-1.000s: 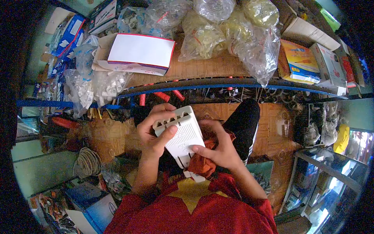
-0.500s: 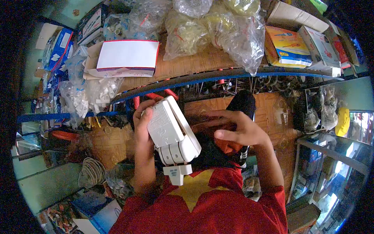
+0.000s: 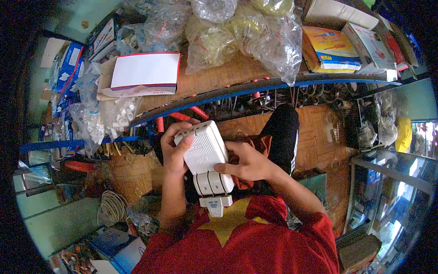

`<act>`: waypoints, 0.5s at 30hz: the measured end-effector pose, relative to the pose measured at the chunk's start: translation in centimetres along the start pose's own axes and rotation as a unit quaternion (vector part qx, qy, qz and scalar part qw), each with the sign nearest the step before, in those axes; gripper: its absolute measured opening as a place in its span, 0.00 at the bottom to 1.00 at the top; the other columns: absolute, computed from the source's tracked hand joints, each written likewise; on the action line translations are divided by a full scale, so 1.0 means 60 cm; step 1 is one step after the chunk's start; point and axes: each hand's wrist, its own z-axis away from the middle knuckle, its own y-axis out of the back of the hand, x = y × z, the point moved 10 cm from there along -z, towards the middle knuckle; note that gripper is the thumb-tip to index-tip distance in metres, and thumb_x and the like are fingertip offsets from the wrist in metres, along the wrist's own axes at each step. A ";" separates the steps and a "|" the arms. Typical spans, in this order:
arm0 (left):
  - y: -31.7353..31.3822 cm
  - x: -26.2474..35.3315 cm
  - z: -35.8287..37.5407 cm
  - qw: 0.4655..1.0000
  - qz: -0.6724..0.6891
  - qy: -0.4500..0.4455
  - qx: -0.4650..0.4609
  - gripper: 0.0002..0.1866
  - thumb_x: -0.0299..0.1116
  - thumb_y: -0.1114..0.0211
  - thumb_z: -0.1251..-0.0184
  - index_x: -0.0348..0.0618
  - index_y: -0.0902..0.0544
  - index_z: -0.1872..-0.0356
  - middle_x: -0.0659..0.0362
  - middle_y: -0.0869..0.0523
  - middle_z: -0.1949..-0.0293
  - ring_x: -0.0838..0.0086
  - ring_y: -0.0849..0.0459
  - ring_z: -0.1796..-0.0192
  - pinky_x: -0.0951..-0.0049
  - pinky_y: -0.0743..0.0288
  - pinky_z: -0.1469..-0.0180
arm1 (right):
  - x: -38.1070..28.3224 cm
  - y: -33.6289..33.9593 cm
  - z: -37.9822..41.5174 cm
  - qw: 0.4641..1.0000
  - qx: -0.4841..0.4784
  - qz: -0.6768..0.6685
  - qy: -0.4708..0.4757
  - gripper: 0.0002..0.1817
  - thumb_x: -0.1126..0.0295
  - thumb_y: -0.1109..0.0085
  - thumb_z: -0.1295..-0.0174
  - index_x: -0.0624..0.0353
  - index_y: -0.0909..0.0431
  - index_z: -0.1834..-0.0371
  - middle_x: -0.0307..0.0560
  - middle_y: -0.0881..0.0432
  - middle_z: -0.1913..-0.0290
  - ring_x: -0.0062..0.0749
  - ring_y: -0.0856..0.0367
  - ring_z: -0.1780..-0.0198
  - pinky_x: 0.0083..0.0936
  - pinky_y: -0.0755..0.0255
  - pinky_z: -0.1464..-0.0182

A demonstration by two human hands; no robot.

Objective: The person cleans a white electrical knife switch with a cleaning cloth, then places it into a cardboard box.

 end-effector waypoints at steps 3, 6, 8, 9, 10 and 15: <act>-0.011 0.014 0.001 0.999 -0.041 -0.013 -0.004 0.19 0.28 0.26 0.46 0.35 0.22 0.55 0.49 0.18 0.51 0.70 0.19 0.51 0.70 0.24 0.49 | 0.019 -0.001 0.000 0.999 -0.002 -0.041 0.006 0.20 0.67 0.34 0.42 0.68 0.24 0.50 0.51 0.16 0.58 0.26 0.20 0.56 0.28 0.26 0.51; -0.022 0.028 0.002 0.995 -0.088 -0.039 -0.027 0.19 0.29 0.26 0.46 0.36 0.22 0.55 0.50 0.19 0.51 0.71 0.20 0.50 0.71 0.26 0.48 | 0.013 0.002 0.004 0.999 -0.002 -0.041 0.011 0.21 0.70 0.33 0.43 0.67 0.24 0.48 0.51 0.16 0.56 0.27 0.20 0.54 0.29 0.27 0.49; -0.029 0.032 0.005 0.994 -0.091 -0.044 -0.045 0.20 0.29 0.26 0.47 0.37 0.22 0.54 0.50 0.19 0.50 0.71 0.20 0.49 0.71 0.26 0.48 | 0.006 0.001 0.005 0.999 0.001 -0.026 0.026 0.21 0.71 0.33 0.44 0.67 0.24 0.48 0.50 0.16 0.55 0.27 0.21 0.53 0.28 0.28 0.47; -0.029 0.031 0.008 0.994 -0.093 -0.044 -0.047 0.20 0.29 0.26 0.47 0.37 0.22 0.54 0.50 0.19 0.49 0.71 0.20 0.49 0.71 0.26 0.48 | 0.003 0.001 0.006 0.999 0.002 -0.020 0.033 0.21 0.71 0.32 0.44 0.67 0.24 0.48 0.50 0.16 0.55 0.27 0.21 0.52 0.28 0.28 0.46; -0.030 0.030 0.010 0.993 -0.096 -0.044 -0.050 0.20 0.29 0.26 0.47 0.37 0.22 0.54 0.51 0.20 0.49 0.71 0.20 0.49 0.71 0.26 0.48 | 0.007 -0.001 0.007 0.999 -0.002 -0.032 0.029 0.21 0.72 0.32 0.45 0.68 0.24 0.48 0.50 0.16 0.54 0.28 0.21 0.52 0.28 0.29 0.45; -0.040 0.043 0.017 0.983 -0.147 -0.078 -0.071 0.21 0.29 0.26 0.48 0.36 0.22 0.54 0.49 0.20 0.49 0.69 0.20 0.48 0.69 0.26 0.47 | 0.017 -0.002 0.010 0.998 -0.023 -0.042 0.031 0.22 0.74 0.31 0.46 0.69 0.24 0.48 0.50 0.16 0.53 0.28 0.21 0.50 0.29 0.30 0.43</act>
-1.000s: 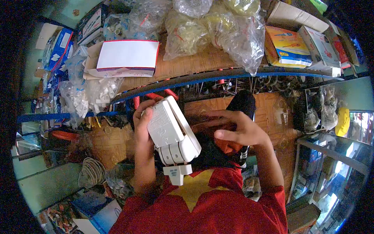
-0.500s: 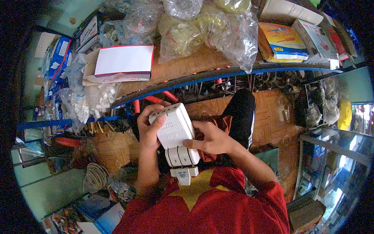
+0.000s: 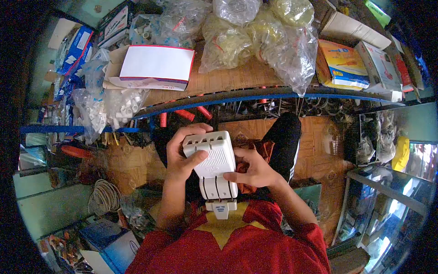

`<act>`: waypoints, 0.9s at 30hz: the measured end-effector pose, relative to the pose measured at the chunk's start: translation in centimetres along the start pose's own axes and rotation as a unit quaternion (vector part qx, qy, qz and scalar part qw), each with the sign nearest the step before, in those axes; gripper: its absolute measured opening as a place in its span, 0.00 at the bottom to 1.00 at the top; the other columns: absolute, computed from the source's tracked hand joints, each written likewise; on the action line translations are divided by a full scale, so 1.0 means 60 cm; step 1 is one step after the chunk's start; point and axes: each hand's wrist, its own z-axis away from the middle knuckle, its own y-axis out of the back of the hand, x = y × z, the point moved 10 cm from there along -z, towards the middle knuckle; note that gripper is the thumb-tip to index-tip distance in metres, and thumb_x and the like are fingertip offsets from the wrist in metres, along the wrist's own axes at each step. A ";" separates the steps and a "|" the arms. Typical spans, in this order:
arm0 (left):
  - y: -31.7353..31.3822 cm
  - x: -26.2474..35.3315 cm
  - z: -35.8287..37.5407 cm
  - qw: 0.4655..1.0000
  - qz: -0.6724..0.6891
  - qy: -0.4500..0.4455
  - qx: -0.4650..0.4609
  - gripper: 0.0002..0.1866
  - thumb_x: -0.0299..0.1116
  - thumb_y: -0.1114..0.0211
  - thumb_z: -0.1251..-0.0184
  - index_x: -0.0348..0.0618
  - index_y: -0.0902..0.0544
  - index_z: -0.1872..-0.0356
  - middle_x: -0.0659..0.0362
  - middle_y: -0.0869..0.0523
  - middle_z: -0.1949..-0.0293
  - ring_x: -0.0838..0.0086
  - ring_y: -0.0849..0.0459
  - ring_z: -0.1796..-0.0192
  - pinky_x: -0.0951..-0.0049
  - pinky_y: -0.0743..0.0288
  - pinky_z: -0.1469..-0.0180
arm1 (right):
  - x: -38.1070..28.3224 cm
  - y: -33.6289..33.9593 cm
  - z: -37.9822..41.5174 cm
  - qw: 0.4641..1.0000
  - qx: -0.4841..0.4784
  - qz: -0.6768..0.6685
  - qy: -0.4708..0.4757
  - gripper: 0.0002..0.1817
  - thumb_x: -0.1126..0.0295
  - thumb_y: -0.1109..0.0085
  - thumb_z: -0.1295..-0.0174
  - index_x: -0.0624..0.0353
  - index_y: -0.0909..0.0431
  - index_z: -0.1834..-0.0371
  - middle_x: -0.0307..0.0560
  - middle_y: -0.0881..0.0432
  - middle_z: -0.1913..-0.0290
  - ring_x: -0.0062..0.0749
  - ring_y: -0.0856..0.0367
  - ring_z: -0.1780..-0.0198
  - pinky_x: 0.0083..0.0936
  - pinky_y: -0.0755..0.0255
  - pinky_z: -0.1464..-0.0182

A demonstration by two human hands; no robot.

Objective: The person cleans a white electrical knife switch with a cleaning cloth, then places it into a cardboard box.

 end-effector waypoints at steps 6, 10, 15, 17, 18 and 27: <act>-0.010 0.025 0.004 0.992 -0.109 -0.050 -0.029 0.16 0.31 0.28 0.47 0.37 0.19 0.58 0.46 0.19 0.50 0.65 0.20 0.47 0.66 0.27 0.46 | 0.012 -0.009 0.005 0.999 -0.016 -0.037 -0.014 0.24 0.73 0.31 0.46 0.69 0.25 0.46 0.50 0.17 0.51 0.30 0.22 0.48 0.30 0.31 0.41; -0.016 0.052 -0.002 0.977 -0.202 -0.060 -0.039 0.12 0.29 0.29 0.47 0.38 0.17 0.60 0.47 0.19 0.51 0.63 0.19 0.49 0.67 0.27 0.48 | 0.020 -0.013 0.010 0.998 -0.021 -0.051 -0.019 0.24 0.71 0.31 0.44 0.69 0.25 0.45 0.50 0.17 0.51 0.29 0.22 0.49 0.30 0.30 0.42; -0.016 0.045 0.000 0.972 -0.212 -0.076 -0.060 0.11 0.29 0.30 0.46 0.38 0.16 0.61 0.49 0.18 0.56 0.64 0.19 0.54 0.69 0.26 0.52 | 0.033 -0.021 0.014 0.997 -0.024 -0.060 -0.032 0.22 0.70 0.33 0.42 0.69 0.24 0.45 0.49 0.17 0.51 0.28 0.22 0.49 0.29 0.29 0.43; -0.017 0.046 0.000 0.968 -0.224 -0.089 -0.063 0.11 0.29 0.30 0.46 0.39 0.16 0.61 0.50 0.18 0.58 0.65 0.19 0.56 0.69 0.26 0.53 | 0.033 -0.025 0.014 0.997 -0.023 -0.065 -0.028 0.22 0.70 0.33 0.41 0.69 0.24 0.45 0.48 0.17 0.52 0.27 0.22 0.50 0.28 0.29 0.44; -0.016 0.043 0.000 0.968 -0.228 -0.087 -0.065 0.11 0.30 0.30 0.45 0.39 0.16 0.62 0.50 0.19 0.59 0.65 0.19 0.56 0.69 0.27 0.54 | 0.033 -0.026 0.014 0.997 -0.022 -0.068 -0.026 0.22 0.71 0.34 0.41 0.69 0.24 0.45 0.48 0.17 0.52 0.27 0.22 0.50 0.27 0.29 0.44; -0.012 0.033 0.007 0.968 -0.226 -0.093 -0.059 0.16 0.28 0.29 0.46 0.38 0.19 0.55 0.52 0.21 0.54 0.68 0.20 0.55 0.71 0.25 0.55 | 0.030 -0.023 0.016 0.998 -0.009 -0.062 -0.015 0.21 0.71 0.34 0.41 0.68 0.24 0.46 0.47 0.16 0.54 0.25 0.22 0.51 0.27 0.29 0.45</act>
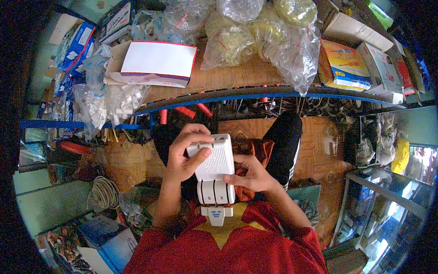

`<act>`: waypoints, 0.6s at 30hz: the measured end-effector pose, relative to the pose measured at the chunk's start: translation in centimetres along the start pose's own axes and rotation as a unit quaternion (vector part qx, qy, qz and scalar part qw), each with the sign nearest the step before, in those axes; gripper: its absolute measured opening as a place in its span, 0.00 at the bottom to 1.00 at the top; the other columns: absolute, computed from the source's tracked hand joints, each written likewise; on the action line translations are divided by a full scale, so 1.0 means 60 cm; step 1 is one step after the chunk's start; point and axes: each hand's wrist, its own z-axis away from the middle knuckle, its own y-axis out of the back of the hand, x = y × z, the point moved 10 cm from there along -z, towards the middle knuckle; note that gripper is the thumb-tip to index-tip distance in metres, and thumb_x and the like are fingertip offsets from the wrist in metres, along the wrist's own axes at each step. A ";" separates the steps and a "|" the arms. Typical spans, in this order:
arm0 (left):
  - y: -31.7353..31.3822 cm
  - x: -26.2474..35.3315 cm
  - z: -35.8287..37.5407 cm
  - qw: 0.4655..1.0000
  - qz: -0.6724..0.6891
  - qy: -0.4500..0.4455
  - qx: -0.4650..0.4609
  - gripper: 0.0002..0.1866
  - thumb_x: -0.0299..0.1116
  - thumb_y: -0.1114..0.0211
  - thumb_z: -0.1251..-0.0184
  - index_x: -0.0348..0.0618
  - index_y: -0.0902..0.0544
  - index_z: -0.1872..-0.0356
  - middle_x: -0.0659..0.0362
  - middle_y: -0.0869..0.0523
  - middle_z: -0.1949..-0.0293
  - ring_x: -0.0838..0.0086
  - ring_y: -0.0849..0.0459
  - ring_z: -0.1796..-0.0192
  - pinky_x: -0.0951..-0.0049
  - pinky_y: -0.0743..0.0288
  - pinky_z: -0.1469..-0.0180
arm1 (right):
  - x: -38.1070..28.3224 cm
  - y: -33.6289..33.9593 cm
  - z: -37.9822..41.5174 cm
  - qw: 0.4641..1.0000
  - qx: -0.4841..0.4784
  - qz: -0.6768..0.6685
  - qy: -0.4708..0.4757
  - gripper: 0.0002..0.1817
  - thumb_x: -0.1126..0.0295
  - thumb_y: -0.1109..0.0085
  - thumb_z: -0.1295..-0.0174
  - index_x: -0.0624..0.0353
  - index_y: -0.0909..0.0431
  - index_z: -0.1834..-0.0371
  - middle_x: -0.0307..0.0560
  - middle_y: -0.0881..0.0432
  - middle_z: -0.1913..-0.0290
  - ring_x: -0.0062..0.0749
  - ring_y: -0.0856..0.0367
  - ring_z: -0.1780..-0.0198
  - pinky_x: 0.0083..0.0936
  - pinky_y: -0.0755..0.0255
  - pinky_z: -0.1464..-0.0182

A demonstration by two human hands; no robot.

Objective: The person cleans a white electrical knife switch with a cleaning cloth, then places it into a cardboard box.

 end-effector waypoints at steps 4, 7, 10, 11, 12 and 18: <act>0.006 -0.025 0.017 0.981 0.166 0.074 0.060 0.31 0.28 0.29 0.44 0.37 0.32 0.40 0.51 0.26 0.44 0.69 0.23 0.47 0.69 0.26 0.49 | -0.016 0.015 -0.003 0.999 0.019 0.044 0.021 0.21 0.72 0.33 0.43 0.67 0.23 0.47 0.47 0.16 0.54 0.25 0.22 0.51 0.27 0.29 0.44; -0.010 -0.048 0.037 0.960 0.248 0.126 0.042 0.41 0.28 0.28 0.45 0.39 0.43 0.32 0.52 0.29 0.41 0.69 0.26 0.42 0.66 0.31 0.40 | -0.017 0.021 -0.003 0.998 0.033 0.051 0.029 0.21 0.72 0.31 0.45 0.67 0.22 0.48 0.47 0.16 0.54 0.25 0.21 0.51 0.27 0.29 0.45; -0.031 -0.050 0.056 0.958 0.238 0.156 0.045 0.45 0.30 0.26 0.47 0.39 0.43 0.30 0.53 0.28 0.43 0.69 0.27 0.42 0.67 0.33 0.39 | -0.022 0.019 -0.006 0.996 0.042 0.063 0.041 0.21 0.73 0.31 0.46 0.67 0.22 0.49 0.47 0.16 0.54 0.26 0.21 0.52 0.27 0.29 0.45; -0.030 -0.051 0.058 0.958 0.232 0.164 0.047 0.45 0.30 0.26 0.47 0.38 0.43 0.30 0.53 0.28 0.43 0.69 0.27 0.41 0.67 0.33 0.39 | -0.019 0.017 -0.007 0.996 0.045 0.058 0.047 0.21 0.73 0.30 0.46 0.67 0.21 0.49 0.47 0.16 0.54 0.25 0.21 0.52 0.27 0.29 0.45; -0.029 -0.054 0.060 0.957 0.226 0.173 0.049 0.45 0.30 0.26 0.47 0.38 0.43 0.30 0.52 0.28 0.42 0.69 0.28 0.40 0.67 0.33 0.39 | -0.018 0.016 -0.006 0.996 0.049 0.053 0.053 0.20 0.73 0.30 0.46 0.68 0.21 0.49 0.47 0.16 0.55 0.25 0.21 0.52 0.27 0.29 0.45; -0.020 -0.039 0.065 0.961 0.214 0.156 0.079 0.44 0.30 0.25 0.47 0.37 0.42 0.31 0.51 0.28 0.41 0.67 0.28 0.39 0.66 0.34 0.38 | -0.017 0.017 -0.002 0.994 0.066 0.069 0.047 0.20 0.74 0.30 0.46 0.69 0.21 0.51 0.46 0.15 0.56 0.24 0.21 0.53 0.26 0.28 0.46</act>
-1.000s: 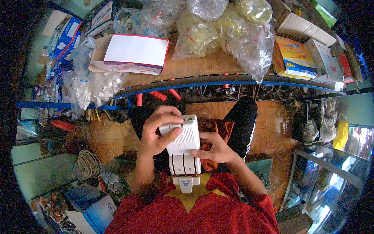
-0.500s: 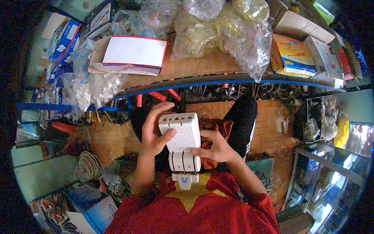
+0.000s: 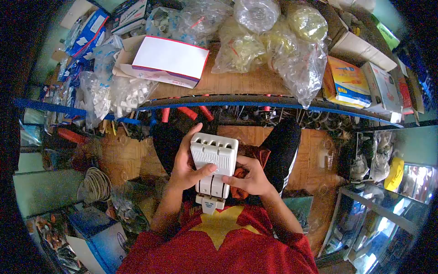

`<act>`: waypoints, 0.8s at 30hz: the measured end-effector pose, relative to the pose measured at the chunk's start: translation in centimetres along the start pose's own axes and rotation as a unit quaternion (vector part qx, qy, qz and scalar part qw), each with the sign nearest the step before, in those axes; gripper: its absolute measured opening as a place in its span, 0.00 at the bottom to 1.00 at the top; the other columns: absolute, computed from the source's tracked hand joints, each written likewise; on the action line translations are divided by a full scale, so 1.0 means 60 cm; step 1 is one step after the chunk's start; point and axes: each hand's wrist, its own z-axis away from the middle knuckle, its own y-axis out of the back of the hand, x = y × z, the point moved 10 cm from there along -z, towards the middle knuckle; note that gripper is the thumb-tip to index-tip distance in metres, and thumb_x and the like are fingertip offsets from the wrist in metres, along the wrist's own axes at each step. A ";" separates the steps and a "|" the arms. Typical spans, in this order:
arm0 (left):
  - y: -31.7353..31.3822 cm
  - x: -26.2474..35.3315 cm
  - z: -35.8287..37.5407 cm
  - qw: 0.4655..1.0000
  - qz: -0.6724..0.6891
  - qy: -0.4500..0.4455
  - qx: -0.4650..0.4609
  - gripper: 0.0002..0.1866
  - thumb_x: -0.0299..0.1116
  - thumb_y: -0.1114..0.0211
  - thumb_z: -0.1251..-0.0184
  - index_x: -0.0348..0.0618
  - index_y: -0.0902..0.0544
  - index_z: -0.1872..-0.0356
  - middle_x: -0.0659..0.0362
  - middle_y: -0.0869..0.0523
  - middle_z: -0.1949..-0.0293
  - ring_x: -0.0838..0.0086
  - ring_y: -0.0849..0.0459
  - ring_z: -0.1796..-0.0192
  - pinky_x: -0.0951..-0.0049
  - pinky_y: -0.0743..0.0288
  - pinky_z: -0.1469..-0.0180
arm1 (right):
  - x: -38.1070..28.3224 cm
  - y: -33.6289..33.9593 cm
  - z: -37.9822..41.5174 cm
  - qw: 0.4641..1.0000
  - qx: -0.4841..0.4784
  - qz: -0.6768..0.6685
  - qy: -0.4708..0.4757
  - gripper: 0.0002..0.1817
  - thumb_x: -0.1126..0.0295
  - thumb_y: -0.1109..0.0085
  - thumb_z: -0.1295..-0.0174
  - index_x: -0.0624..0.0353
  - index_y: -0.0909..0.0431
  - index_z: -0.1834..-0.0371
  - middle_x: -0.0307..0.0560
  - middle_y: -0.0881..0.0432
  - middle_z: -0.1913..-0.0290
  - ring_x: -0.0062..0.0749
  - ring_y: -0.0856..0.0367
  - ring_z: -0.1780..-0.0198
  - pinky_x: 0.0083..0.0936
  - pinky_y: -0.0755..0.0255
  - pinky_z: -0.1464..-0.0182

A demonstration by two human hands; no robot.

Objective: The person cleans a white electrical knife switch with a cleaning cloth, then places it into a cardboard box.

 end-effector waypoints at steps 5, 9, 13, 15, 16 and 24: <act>0.004 0.042 -0.002 0.972 -0.180 -0.150 -0.011 0.34 0.30 0.25 0.48 0.39 0.33 0.39 0.50 0.28 0.43 0.64 0.26 0.42 0.65 0.32 0.39 | 0.001 -0.001 0.000 1.000 -0.010 -0.003 0.003 0.19 0.74 0.30 0.46 0.68 0.21 0.51 0.47 0.16 0.55 0.24 0.21 0.52 0.26 0.29 0.45; 0.004 0.047 -0.003 0.969 -0.199 -0.146 -0.029 0.28 0.30 0.25 0.49 0.41 0.26 0.46 0.48 0.27 0.44 0.62 0.25 0.43 0.65 0.31 0.42 | 0.012 -0.005 0.002 1.000 -0.013 -0.010 0.005 0.19 0.73 0.31 0.46 0.69 0.21 0.52 0.47 0.16 0.55 0.24 0.21 0.53 0.26 0.29 0.45; 0.004 0.053 0.000 0.958 -0.230 -0.172 -0.024 0.27 0.31 0.25 0.49 0.42 0.25 0.48 0.47 0.27 0.45 0.62 0.24 0.44 0.66 0.29 0.44 | 0.009 -0.007 0.001 1.000 -0.017 -0.012 0.001 0.19 0.74 0.32 0.46 0.69 0.21 0.52 0.47 0.15 0.56 0.25 0.21 0.53 0.27 0.29 0.45; 0.007 0.047 0.001 0.962 -0.221 -0.163 -0.019 0.26 0.31 0.25 0.49 0.42 0.25 0.48 0.47 0.27 0.45 0.62 0.24 0.45 0.65 0.30 0.44 | 0.011 -0.008 0.002 0.999 -0.025 -0.015 -0.025 0.18 0.75 0.32 0.46 0.70 0.21 0.52 0.48 0.15 0.57 0.25 0.20 0.54 0.27 0.28 0.45; 0.008 0.045 0.000 0.963 -0.216 -0.158 -0.016 0.26 0.31 0.25 0.48 0.42 0.25 0.48 0.47 0.27 0.44 0.62 0.24 0.45 0.65 0.30 0.44 | 0.010 -0.006 0.001 1.000 -0.021 -0.012 -0.018 0.18 0.75 0.33 0.46 0.70 0.21 0.52 0.48 0.15 0.57 0.25 0.20 0.54 0.27 0.28 0.45; 0.004 0.040 -0.009 0.981 -0.145 -0.131 0.014 0.25 0.30 0.25 0.48 0.41 0.25 0.49 0.45 0.27 0.44 0.61 0.26 0.42 0.64 0.31 0.42 | 0.011 0.002 0.000 1.000 -0.010 -0.022 -0.013 0.19 0.75 0.33 0.46 0.69 0.21 0.51 0.48 0.15 0.57 0.25 0.20 0.54 0.26 0.28 0.46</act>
